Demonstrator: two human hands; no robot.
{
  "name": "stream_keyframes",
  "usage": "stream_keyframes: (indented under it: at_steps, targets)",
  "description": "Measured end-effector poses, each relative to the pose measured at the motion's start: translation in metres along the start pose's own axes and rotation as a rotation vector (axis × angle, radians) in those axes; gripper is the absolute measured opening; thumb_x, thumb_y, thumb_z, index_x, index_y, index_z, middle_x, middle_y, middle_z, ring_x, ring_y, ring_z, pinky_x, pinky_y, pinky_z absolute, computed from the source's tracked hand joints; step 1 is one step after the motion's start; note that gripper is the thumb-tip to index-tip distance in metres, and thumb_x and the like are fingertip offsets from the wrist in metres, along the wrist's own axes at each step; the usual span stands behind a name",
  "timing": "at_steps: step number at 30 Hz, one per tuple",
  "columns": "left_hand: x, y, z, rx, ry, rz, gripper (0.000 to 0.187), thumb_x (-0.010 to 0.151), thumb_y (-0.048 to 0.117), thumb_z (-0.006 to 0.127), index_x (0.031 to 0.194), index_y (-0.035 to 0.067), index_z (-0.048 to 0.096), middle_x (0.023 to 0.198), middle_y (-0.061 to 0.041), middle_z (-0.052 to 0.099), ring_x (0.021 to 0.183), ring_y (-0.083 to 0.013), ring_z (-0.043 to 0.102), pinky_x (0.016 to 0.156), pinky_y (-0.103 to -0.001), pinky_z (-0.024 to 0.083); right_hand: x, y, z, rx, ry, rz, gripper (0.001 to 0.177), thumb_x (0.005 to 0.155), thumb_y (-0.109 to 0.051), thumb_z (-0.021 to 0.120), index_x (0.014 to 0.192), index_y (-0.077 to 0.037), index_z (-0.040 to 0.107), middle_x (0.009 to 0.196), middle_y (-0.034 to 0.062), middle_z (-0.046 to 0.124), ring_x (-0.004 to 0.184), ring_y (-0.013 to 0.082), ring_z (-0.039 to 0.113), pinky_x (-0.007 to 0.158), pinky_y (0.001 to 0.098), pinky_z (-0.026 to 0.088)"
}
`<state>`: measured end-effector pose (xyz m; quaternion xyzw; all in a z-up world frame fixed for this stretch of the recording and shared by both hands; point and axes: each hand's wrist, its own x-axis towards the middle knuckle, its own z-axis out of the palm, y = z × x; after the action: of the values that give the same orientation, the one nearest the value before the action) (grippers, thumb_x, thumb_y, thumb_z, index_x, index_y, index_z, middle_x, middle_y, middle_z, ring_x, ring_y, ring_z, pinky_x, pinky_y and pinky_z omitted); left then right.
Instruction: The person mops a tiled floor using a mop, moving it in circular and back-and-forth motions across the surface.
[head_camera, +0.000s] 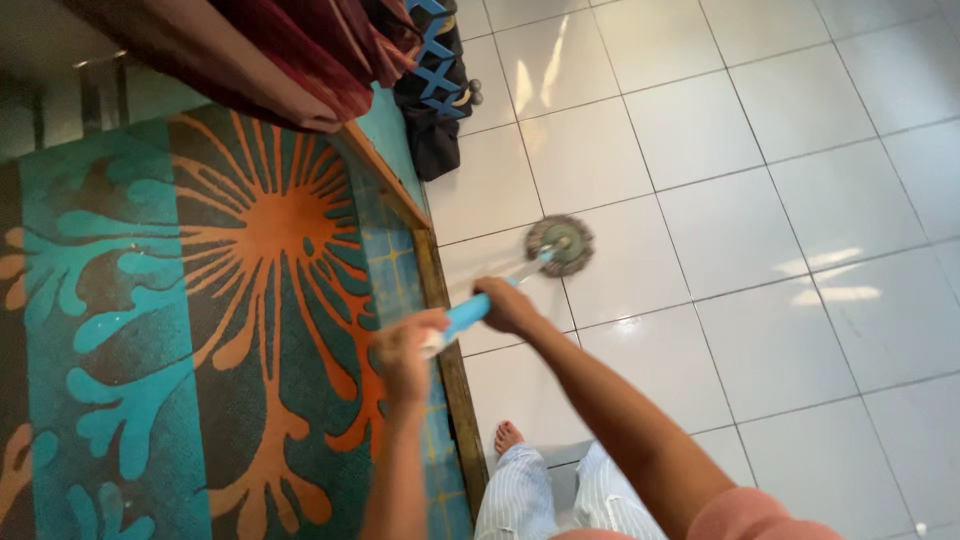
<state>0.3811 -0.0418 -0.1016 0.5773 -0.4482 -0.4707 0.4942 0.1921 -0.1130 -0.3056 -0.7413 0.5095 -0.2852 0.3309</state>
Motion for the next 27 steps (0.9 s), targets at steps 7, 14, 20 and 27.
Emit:
stream_keyframes:
  at_steps: [7, 14, 20, 27]
  targets:
    - [-0.008, -0.092, 0.101, -0.206, -0.123, -0.011, 0.031, 0.091, 0.009, 0.047, 0.081, -0.005, 0.072, 0.093, -0.013, 0.077, 0.076, -0.0177, 0.057, 0.071, -0.028, 0.047, -0.055, 0.092, -0.055, -0.2, 0.153, 0.15, 0.015, 0.075, -0.006, 0.07, 0.088, -0.01, 0.064, 0.092, 0.0149, 0.065, 0.094, 0.0377, 0.063, 0.08, 0.0453, 0.052]
    - [0.009, -0.054, 0.049, -0.065, -0.107, -0.057, 0.031, 0.088, 0.009, 0.048, 0.082, 0.0, 0.076, 0.096, -0.013, 0.078, 0.079, -0.0171, 0.066, 0.069, -0.03, 0.051, -0.025, 0.081, -0.001, -0.173, 0.243, 0.052, 0.015, 0.076, -0.002, 0.067, 0.088, -0.01, 0.063, 0.087, 0.0131, 0.063, 0.092, 0.0353, 0.062, 0.095, 0.0479, 0.047]
    - [0.002, 0.045, -0.058, 0.302, 0.05, -0.047, 0.034, 0.091, 0.012, 0.048, 0.081, 0.005, 0.079, 0.092, -0.013, 0.079, 0.07, -0.0171, 0.06, 0.061, -0.031, 0.048, 0.029, -0.042, 0.08, 0.133, 0.262, -0.225, 0.02, 0.071, -0.001, 0.069, 0.088, -0.007, 0.06, 0.086, 0.0177, 0.061, 0.088, 0.0404, 0.058, 0.077, 0.047, 0.047]
    - [-0.027, 0.108, -0.117, 0.399, 0.21, 0.011, 0.033, 0.086, 0.011, 0.046, 0.075, 0.003, 0.075, 0.08, -0.014, 0.077, 0.06, -0.0162, 0.066, 0.06, -0.03, 0.053, 0.054, -0.164, 0.108, 0.2, -0.042, -0.168, 0.021, 0.076, -0.012, 0.077, 0.087, -0.006, 0.06, 0.088, 0.0189, 0.064, 0.088, 0.0415, 0.062, 0.077, 0.048, 0.05]
